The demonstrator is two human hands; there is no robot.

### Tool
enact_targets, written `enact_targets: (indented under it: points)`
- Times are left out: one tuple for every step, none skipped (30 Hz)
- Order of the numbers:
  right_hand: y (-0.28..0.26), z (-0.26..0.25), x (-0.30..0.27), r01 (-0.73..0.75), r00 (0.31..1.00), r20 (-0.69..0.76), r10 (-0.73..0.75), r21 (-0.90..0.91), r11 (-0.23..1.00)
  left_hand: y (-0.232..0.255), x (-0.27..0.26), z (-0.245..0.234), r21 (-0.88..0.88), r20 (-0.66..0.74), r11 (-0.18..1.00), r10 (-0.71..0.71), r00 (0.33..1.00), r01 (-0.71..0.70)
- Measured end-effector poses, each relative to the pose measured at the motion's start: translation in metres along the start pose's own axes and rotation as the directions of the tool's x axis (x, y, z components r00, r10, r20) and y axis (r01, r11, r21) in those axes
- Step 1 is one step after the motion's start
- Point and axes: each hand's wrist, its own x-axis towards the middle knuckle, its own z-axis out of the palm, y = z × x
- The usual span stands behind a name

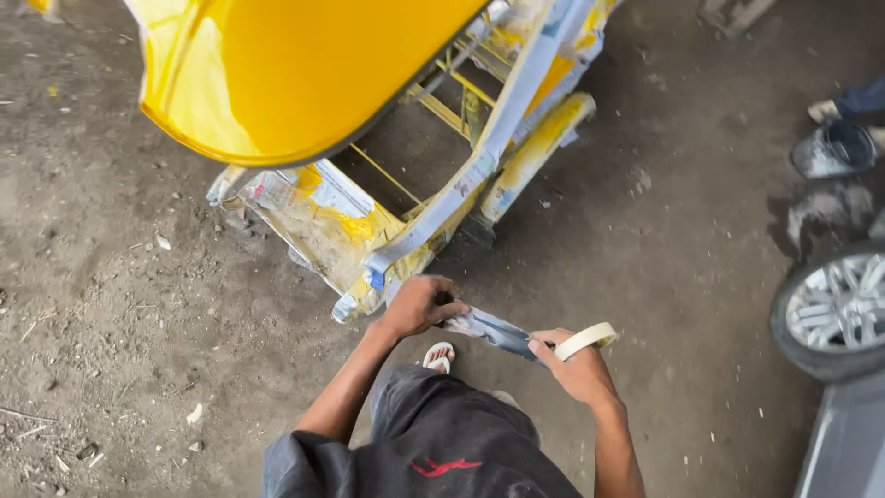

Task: The person tears strips of newspaper and secures them to the frame of a yellow vehicle using masking tape. They repeatedly tear paper, apply tape to the edges, and smooth the newspaper onto the vehicle's metal structure.

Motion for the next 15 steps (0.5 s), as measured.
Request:
enact_targets:
  points:
    - [-0.003, -0.008, 0.017, 0.022, 1.0, 0.01, -0.022, -0.005, 1.0, 0.001, 0.006, -0.004, 0.008, -0.023, 1.0, -0.005, 1.0, 0.005]
    - [-0.006, -0.017, 0.033, 0.035, 0.998, 0.062, -0.033, -0.04, 0.999, 0.003, 0.012, -0.008, 0.046, -0.076, 0.999, -0.025, 0.997, 0.029]
    - [-0.007, -0.025, 0.045, 0.036, 0.993, 0.112, -0.028, -0.073, 0.997, 0.004, 0.017, -0.008, 0.075, -0.118, 0.996, -0.045, 0.992, 0.054]
    - [-0.002, -0.037, 0.065, 0.045, 0.992, 0.119, -0.036, -0.077, 0.996, 0.004, 0.019, -0.006, 0.076, -0.129, 0.995, -0.049, 0.99, 0.06]
    - [0.004, -0.052, 0.087, 0.23, 0.967, 0.121, -0.222, -0.058, 0.971, 0.004, 0.024, -0.002, 0.076, -0.184, 0.991, -0.098, 0.978, 0.113]
    - [0.011, -0.066, 0.109, 0.408, 0.908, 0.122, -0.401, -0.037, 0.912, 0.004, 0.028, 0.003, 0.073, -0.237, 0.983, -0.145, 0.961, 0.167]
    - [0.009, -0.086, 0.136, 0.421, 0.9, 0.141, -0.412, -0.041, 0.906, 0.007, 0.028, 0.011, 0.067, -0.258, 0.982, -0.156, 0.954, 0.178]
    - [0.005, -0.105, 0.164, 0.461, 0.886, 0.075, -0.457, -0.036, 0.887, 0.01, 0.027, 0.019, 0.002, -0.301, 0.963, -0.257, 0.918, 0.27]
    - [-0.004, -0.126, 0.198, 0.509, 0.861, 0.009, -0.509, -0.035, 0.86, 0.012, 0.032, 0.024, -0.068, -0.348, 0.934, -0.352, 0.869, 0.351]
    - [-0.03, -0.15, 0.228, 0.531, 0.847, 0.03, -0.53, -0.039, 0.847, 0.017, 0.037, 0.034, -0.077, -0.376, 0.931, -0.358, 0.855, 0.356]
    - [-0.059, -0.168, 0.257, 0.597, 0.8, -0.019, -0.6, -0.074, 0.799, 0.02, 0.041, 0.038, -0.132, -0.444, 0.904, -0.421, 0.791, 0.407]
    - [-0.089, -0.184, 0.284, 0.657, 0.744, -0.064, -0.665, -0.111, 0.745, 0.022, 0.043, 0.041, -0.191, -0.505, 0.873, -0.48, 0.717, 0.45]
    - [-0.115, -0.202, 0.329, 0.677, 0.729, -0.025, -0.684, -0.113, 0.727, 0.029, 0.048, 0.047, -0.22, -0.529, 0.863, -0.497, 0.687, 0.455]
    - [-0.143, -0.214, 0.372, 0.774, 0.594, -0.075, -0.801, -0.217, 0.594, 0.035, 0.051, 0.052, -0.259, -0.592, 0.849, -0.517, 0.618, 0.461]
    - [-0.181, -0.214, 0.415, 0.848, 0.426, -0.096, -0.9, -0.306, 0.434, 0.042, 0.048, 0.055, -0.306, -0.655, 0.828, -0.541, 0.527, 0.471]
